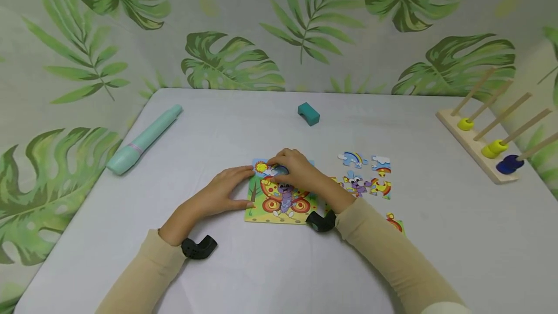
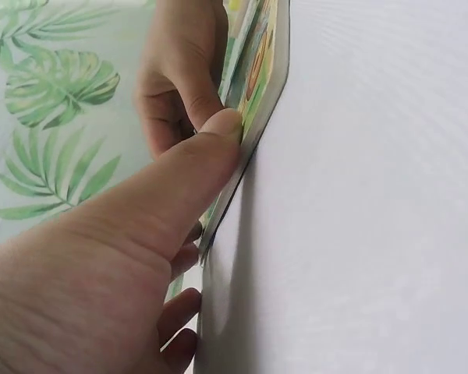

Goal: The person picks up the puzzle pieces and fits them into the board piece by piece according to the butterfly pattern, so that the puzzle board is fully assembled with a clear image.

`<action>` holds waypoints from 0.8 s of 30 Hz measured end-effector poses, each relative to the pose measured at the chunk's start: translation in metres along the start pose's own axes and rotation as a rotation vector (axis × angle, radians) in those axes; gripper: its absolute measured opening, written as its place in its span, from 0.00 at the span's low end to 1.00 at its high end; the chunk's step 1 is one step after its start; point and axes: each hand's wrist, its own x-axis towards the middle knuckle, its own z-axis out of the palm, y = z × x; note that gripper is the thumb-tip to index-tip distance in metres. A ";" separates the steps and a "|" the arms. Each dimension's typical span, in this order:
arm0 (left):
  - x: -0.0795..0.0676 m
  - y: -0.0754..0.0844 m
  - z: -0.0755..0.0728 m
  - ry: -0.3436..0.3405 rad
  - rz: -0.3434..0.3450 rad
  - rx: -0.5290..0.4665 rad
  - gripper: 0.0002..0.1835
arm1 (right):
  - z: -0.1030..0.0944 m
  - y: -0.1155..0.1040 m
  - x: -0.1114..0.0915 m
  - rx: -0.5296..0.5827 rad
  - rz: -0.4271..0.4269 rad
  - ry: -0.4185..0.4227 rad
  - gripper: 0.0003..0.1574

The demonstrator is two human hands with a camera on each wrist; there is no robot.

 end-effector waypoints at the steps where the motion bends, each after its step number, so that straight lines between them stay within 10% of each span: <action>1: 0.001 0.000 -0.001 -0.008 -0.001 0.006 0.40 | 0.001 0.000 0.001 -0.004 0.004 0.000 0.25; 24: 0.010 0.003 -0.010 -0.092 0.027 0.009 0.38 | 0.006 0.008 0.002 0.081 0.006 0.017 0.24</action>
